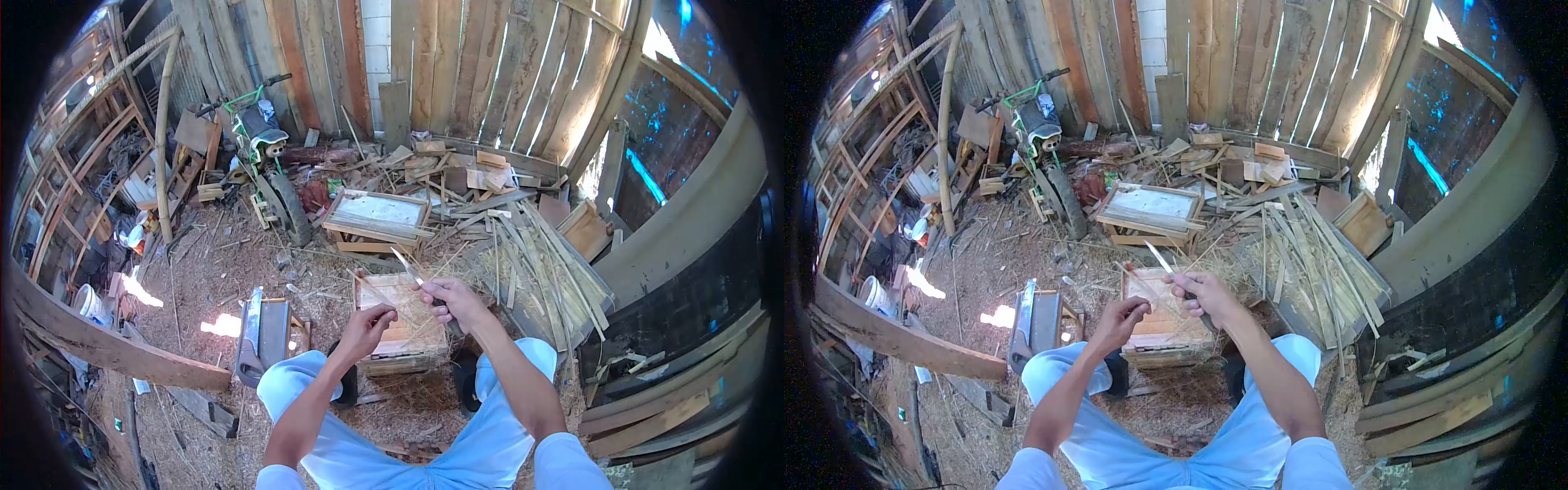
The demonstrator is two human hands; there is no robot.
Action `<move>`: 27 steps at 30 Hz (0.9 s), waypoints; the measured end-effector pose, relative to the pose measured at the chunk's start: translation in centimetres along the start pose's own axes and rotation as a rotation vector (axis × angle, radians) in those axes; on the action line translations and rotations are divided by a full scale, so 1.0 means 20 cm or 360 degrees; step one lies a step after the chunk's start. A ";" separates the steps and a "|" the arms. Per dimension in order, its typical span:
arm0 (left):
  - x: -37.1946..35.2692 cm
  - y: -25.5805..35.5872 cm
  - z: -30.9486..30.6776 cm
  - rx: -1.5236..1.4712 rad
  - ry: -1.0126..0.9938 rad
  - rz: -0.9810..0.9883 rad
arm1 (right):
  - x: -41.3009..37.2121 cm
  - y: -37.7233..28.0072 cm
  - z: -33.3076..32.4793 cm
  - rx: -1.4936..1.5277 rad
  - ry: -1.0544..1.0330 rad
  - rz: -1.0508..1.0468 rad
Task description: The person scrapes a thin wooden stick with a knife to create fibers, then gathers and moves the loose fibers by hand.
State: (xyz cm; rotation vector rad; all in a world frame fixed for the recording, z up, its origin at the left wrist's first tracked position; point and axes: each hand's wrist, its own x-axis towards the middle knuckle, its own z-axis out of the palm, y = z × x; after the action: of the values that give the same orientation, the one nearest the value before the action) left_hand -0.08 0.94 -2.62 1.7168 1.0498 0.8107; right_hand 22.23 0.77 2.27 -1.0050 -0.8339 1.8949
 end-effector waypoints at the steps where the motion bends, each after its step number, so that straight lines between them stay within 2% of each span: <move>1: 0.00 0.02 0.00 0.0071 0.0001 0.0036 | -0.01 -0.01 -0.02 0.0011 0.0013 0.0032; 5: -0.01 0.09 0.00 0.0133 0.0013 0.0127 | -0.05 -0.10 -0.06 -0.0174 0.0136 -0.0066; 9: -0.02 0.15 0.02 0.0085 0.0055 0.0160 | -0.07 -0.13 -0.08 -0.0127 0.0068 -0.0039; 12: -0.01 0.15 0.02 0.0138 -0.0002 0.0120 | -0.07 -0.13 -0.13 -0.0285 0.0101 -0.0072; 14: -0.06 0.04 -0.03 0.0080 0.0073 0.0139 | -0.05 -0.20 -0.38 -0.0048 0.0506 -0.0342; 16: -0.11 -0.04 -0.11 0.0044 0.0133 0.0162 | -0.14 -0.32 -0.73 0.0120 0.0613 -0.0660; 17: -0.12 -0.06 -0.16 0.0063 0.0171 0.0169 | -0.20 -0.37 -0.75 0.0067 0.0718 -0.0679; 19: -0.09 -0.03 -0.19 0.0057 0.0229 0.0202 | -0.28 -0.37 -0.74 -0.0022 0.0819 -0.0716; 21: -0.06 0.03 -0.18 0.0350 0.0196 0.0076 | -0.29 -0.30 -0.72 0.0103 0.0892 -0.0724; 25: 0.00 0.00 -0.16 0.0506 0.0310 0.0267 | -0.15 -0.19 -0.39 -0.0214 0.0645 -0.0445; 27: 0.04 0.00 -0.16 0.0552 0.0466 0.0465 | -0.07 -0.13 -0.22 -0.0402 0.0509 -0.0330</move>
State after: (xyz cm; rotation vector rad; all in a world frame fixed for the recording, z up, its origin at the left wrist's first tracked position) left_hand -2.48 2.76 -1.43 2.1240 1.2045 1.1438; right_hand 27.45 1.44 2.75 -1.2815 -0.9592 1.4310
